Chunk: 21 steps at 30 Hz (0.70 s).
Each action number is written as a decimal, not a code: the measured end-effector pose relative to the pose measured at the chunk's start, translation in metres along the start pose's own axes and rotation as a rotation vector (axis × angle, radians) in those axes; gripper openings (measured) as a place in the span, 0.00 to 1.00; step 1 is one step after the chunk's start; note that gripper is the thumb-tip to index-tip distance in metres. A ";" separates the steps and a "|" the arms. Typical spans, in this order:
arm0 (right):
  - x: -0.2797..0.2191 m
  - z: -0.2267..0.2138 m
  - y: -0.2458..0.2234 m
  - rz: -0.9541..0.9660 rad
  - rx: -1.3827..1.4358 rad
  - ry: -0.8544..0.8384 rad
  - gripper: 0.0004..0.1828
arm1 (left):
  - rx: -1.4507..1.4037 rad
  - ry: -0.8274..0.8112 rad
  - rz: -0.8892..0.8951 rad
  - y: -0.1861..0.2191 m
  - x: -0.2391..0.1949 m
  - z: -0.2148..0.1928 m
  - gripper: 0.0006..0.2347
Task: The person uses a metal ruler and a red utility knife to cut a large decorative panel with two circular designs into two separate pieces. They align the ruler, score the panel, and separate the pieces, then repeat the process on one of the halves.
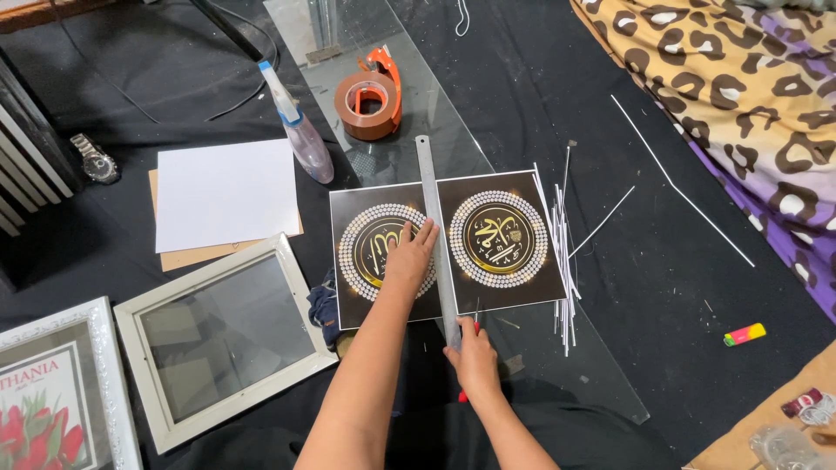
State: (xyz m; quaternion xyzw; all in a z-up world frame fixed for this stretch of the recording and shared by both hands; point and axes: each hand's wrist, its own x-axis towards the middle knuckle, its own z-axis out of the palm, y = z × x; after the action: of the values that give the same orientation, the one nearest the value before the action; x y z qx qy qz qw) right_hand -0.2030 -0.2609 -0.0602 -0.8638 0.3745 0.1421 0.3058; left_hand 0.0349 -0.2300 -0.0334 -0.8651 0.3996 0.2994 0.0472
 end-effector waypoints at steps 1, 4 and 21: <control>0.000 0.000 0.000 -0.001 0.000 0.000 0.28 | 0.000 0.000 -0.001 0.000 0.000 0.000 0.40; 0.000 -0.001 -0.001 0.010 -0.001 -0.005 0.28 | 0.007 0.007 0.003 0.000 0.000 -0.001 0.40; -0.002 -0.006 -0.005 0.028 0.009 -0.037 0.28 | 0.035 0.019 0.007 0.000 0.001 0.002 0.41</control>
State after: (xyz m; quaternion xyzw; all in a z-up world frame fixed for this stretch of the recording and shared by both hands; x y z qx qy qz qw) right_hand -0.2004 -0.2614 -0.0526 -0.8543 0.3814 0.1607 0.3144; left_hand 0.0347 -0.2296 -0.0358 -0.8656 0.4082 0.2843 0.0574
